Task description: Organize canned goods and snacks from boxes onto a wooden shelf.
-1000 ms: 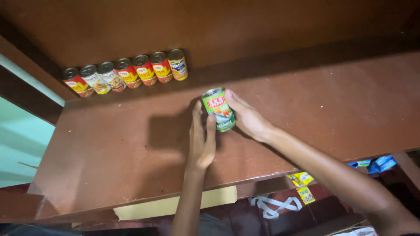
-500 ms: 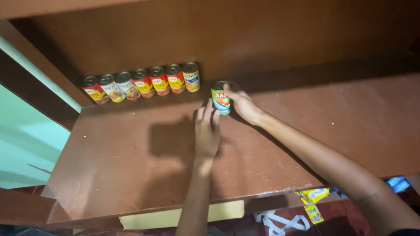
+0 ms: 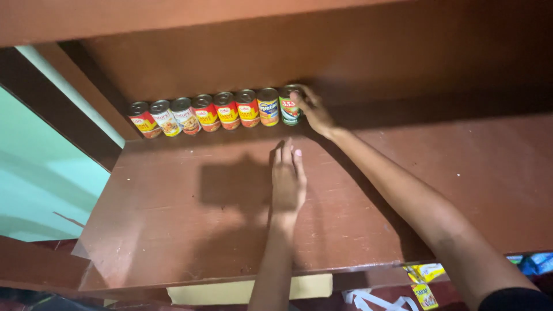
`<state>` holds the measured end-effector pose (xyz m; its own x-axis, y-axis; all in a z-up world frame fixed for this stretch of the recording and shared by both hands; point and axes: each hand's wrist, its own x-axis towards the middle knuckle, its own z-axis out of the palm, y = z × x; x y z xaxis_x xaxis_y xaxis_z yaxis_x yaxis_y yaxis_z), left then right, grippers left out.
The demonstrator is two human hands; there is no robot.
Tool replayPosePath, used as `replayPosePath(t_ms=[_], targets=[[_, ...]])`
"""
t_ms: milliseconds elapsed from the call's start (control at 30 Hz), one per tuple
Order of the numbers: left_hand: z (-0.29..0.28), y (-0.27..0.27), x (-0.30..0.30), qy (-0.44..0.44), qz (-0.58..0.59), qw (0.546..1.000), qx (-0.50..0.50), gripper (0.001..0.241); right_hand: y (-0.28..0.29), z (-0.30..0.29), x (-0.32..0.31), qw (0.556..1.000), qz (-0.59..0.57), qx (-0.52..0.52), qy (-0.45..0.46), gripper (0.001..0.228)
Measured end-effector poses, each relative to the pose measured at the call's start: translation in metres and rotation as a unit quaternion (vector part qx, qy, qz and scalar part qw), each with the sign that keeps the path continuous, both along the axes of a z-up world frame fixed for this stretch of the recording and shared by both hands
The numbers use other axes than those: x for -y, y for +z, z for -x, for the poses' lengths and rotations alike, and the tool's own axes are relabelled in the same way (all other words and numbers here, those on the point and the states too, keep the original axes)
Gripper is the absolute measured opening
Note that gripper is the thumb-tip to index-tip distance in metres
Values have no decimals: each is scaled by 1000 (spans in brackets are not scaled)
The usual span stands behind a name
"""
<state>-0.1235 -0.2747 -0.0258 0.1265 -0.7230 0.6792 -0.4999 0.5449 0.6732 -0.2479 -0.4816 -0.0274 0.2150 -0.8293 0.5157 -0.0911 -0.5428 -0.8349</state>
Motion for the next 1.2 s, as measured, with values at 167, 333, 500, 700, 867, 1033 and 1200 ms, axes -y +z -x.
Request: replayPosePath(t_ms=[167, 333, 500, 700, 867, 1033, 1200], targets=[[2, 1, 0, -1, -24, 1000, 1, 37, -19, 7, 23, 997, 19, -46, -59, 56], [0, 2, -1, 2, -27, 1000, 7, 35, -27, 3, 24, 992, 65, -43, -95, 57], [1, 5, 0, 0, -47, 999, -1, 34, -41, 0, 41, 993, 98, 13, -70, 53], [1, 0, 2, 3, -43, 999, -4, 35, -22, -6, 19, 990, 93, -1, -108, 53], [1, -9, 7, 4, -17, 1000, -6, 35, -24, -1, 20, 982, 115, 22, -148, 53], [4, -18, 13, 28, 18, 999, -41, 34, -24, 6, -11, 992, 30, 69, -103, 47], [-5, -14, 4, 31, 11, 984, -175, 37, 13, -14, -130, 953, -188, 195, 133, 47]])
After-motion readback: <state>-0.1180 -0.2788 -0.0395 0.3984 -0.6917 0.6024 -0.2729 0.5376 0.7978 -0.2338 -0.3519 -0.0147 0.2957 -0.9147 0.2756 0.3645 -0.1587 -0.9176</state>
